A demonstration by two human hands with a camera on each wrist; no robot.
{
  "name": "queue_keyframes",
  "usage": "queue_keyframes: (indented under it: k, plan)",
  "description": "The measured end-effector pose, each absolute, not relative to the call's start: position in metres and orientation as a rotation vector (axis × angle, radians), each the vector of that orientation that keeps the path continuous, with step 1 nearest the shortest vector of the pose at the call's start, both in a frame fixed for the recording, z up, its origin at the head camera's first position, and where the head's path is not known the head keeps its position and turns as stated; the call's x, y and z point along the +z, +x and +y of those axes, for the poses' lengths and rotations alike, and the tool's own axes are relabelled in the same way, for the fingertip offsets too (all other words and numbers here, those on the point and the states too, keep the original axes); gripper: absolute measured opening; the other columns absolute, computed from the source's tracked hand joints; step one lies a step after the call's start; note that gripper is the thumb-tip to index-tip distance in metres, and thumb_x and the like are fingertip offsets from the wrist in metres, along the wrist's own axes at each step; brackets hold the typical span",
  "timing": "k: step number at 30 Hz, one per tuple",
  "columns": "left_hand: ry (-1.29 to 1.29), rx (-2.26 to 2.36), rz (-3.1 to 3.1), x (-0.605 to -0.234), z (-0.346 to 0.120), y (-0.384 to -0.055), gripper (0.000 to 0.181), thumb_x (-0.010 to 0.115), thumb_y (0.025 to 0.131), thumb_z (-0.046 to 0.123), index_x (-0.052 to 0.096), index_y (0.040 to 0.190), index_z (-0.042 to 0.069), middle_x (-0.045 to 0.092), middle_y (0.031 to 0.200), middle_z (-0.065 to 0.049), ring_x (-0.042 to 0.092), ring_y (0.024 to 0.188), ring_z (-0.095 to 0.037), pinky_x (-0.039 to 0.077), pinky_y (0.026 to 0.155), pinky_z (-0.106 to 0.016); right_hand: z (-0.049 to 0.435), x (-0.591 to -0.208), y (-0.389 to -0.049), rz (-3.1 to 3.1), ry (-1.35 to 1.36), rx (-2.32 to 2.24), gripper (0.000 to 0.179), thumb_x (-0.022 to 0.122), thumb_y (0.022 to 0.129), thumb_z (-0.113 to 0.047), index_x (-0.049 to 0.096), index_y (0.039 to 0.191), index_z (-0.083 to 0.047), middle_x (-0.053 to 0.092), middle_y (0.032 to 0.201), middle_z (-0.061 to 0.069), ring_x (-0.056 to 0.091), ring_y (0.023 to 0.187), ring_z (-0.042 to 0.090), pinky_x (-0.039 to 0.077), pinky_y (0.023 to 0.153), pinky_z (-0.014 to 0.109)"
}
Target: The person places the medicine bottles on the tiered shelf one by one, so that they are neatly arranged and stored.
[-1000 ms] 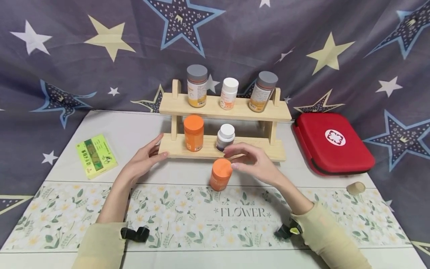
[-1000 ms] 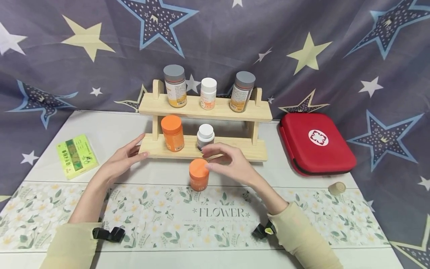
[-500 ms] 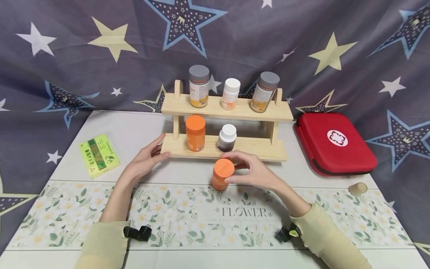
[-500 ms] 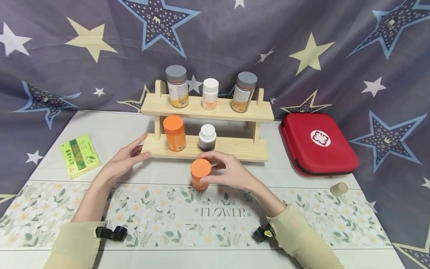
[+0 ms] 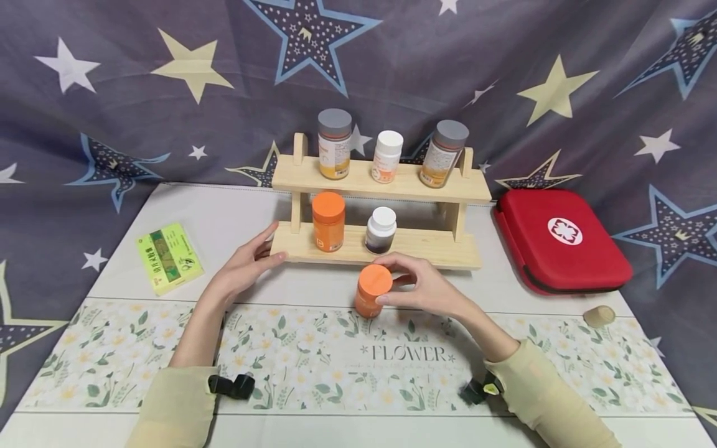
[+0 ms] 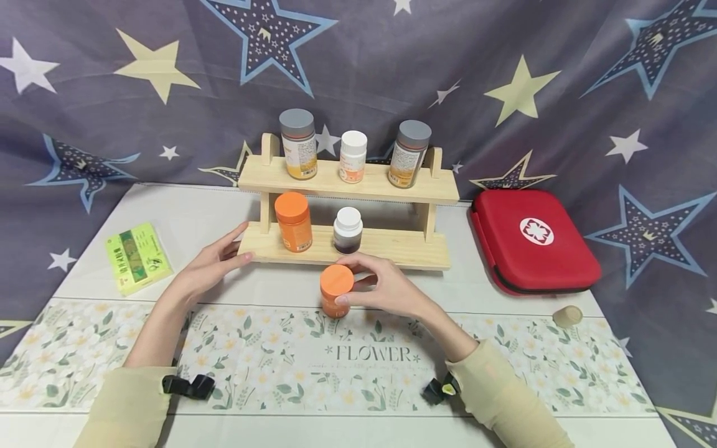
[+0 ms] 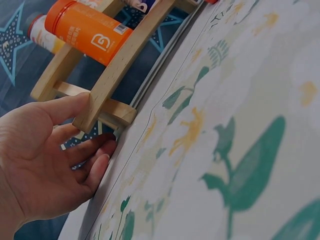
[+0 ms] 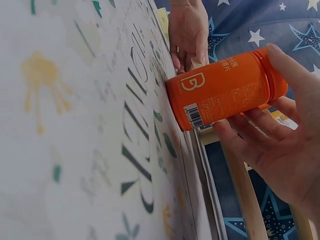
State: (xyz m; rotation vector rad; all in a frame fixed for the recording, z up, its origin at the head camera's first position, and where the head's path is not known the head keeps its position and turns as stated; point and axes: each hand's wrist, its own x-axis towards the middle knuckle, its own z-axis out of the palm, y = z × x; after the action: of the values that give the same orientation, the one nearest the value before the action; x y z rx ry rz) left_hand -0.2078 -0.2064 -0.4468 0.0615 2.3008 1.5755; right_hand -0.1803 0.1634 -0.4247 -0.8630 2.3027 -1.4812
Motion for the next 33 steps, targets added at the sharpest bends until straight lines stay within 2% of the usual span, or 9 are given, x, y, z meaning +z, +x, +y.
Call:
queue_keyframes:
  k: [11, 20, 28, 33]
  plan:
    - [0.072, 1.577, 2.306, -0.447, -0.208, -0.208, 0.085, 0.064, 0.103, 0.035, 0.008, 0.166, 0.031, 0.033, 0.166, -0.023, 0.033, 0.154, -0.040, 0.027, 0.127, -0.057, 0.167, -0.416, -0.181, 2.305, -0.885, -1.542, 0.051, 0.084, 0.085, -0.014, 0.066, 0.133, -0.016, 0.072, 0.125, 0.005, 0.069, 0.112, 0.012, 0.062, 0.093, 0.034]
    - [0.061, 1.568, 2.306, -0.446, -0.208, -0.207, 0.083, 0.063, 0.103, 0.035, 0.009, 0.166, 0.036, 0.032, 0.167, -0.022, 0.033, 0.154, -0.039, 0.028, 0.127, -0.057, 0.179, -0.401, -0.182, 2.361, -0.909, -1.593, 0.050, 0.083, 0.085, -0.010, 0.066, 0.132, -0.011, 0.071, 0.128, 0.007, 0.068, 0.110, 0.013, 0.061, 0.094, 0.032]
    - [0.070, 1.588, 2.294, -0.447, -0.208, -0.207, 0.084, 0.064, 0.103, 0.035, 0.009, 0.166, 0.035, 0.032, 0.167, -0.021, 0.033, 0.154, -0.039, 0.028, 0.127, -0.057, 0.194, -0.387, -0.185, 2.412, -0.928, -1.723, 0.049, 0.078, 0.085, 0.001, 0.064, 0.132, -0.001, 0.069, 0.126, -0.012, 0.067, 0.109, 0.008, 0.061, 0.091, 0.025]
    - [0.070, 1.586, 2.297, -0.447, -0.207, -0.207, 0.083, 0.064, 0.103, 0.034, 0.009, 0.166, 0.034, 0.032, 0.167, -0.022, 0.033, 0.154, -0.038, 0.028, 0.127, -0.057, 0.206, -0.383, -0.191, 2.439, -0.926, -1.819, 0.049, 0.074, 0.084, 0.010, 0.063, 0.131, 0.003, 0.070, 0.121, -0.010, 0.066, 0.107, 0.007, 0.060, 0.090, 0.022]
